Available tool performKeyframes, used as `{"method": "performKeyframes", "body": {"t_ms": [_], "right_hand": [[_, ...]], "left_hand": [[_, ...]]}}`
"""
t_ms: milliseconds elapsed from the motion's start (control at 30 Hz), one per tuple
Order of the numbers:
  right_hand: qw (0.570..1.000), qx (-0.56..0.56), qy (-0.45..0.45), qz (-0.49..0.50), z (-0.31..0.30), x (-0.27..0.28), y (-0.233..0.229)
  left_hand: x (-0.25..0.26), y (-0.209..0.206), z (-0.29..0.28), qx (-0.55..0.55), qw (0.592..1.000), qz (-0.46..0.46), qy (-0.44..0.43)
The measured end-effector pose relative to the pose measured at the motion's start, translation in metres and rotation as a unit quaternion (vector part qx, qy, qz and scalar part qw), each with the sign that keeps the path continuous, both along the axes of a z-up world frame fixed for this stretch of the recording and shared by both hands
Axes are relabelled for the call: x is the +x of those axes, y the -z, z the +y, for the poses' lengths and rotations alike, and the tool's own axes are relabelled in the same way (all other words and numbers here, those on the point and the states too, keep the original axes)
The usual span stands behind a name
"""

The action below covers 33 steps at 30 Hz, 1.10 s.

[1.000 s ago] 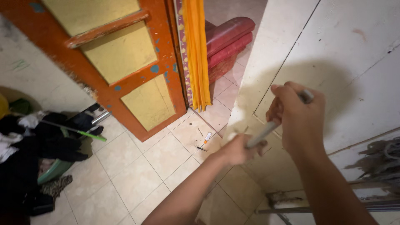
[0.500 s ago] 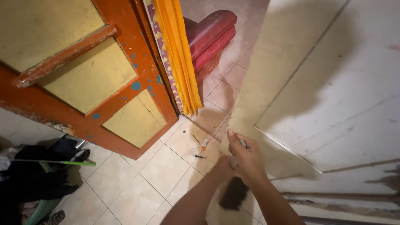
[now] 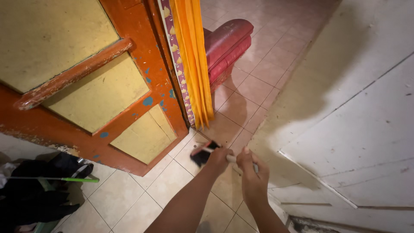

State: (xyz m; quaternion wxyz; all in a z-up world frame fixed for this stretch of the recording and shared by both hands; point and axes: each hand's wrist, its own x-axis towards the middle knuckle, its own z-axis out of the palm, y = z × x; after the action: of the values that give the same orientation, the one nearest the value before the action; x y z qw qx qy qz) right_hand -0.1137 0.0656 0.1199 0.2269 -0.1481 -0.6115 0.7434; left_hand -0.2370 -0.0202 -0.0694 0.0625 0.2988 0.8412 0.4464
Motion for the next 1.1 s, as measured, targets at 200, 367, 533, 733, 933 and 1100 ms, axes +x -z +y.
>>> {"method": "performKeyframes", "body": {"t_ms": [200,367,533,733,933,1100], "right_hand": [[0.998,0.032,-0.035,0.036,-0.004,-0.015,-0.043],[0.99,0.043,-0.068,0.112,-0.005,-0.035,-0.093],[0.967,-0.071,-0.155,0.187,-0.014,-0.066,-0.115],[0.902,-0.247,-0.325,0.139,-0.054,-0.107,-0.065],[0.922,-0.16,-0.353,0.012,-0.093,-0.115,-0.001],[0.956,-0.055,-0.172,-0.232,-0.082,-0.12,0.01]], "left_hand": [[-0.021,-0.04,0.014,0.027,0.993,0.105,-0.039],[-0.014,-0.118,0.004,0.077,0.991,0.094,-0.062],[0.011,-0.147,-0.022,0.196,0.964,-0.001,-0.18],[0.017,-0.078,-0.086,0.155,0.899,0.093,-0.399],[0.011,-0.005,-0.124,-0.044,0.78,-0.267,-0.564],[-0.021,0.069,-0.098,-0.009,0.896,-0.172,-0.409]]}}
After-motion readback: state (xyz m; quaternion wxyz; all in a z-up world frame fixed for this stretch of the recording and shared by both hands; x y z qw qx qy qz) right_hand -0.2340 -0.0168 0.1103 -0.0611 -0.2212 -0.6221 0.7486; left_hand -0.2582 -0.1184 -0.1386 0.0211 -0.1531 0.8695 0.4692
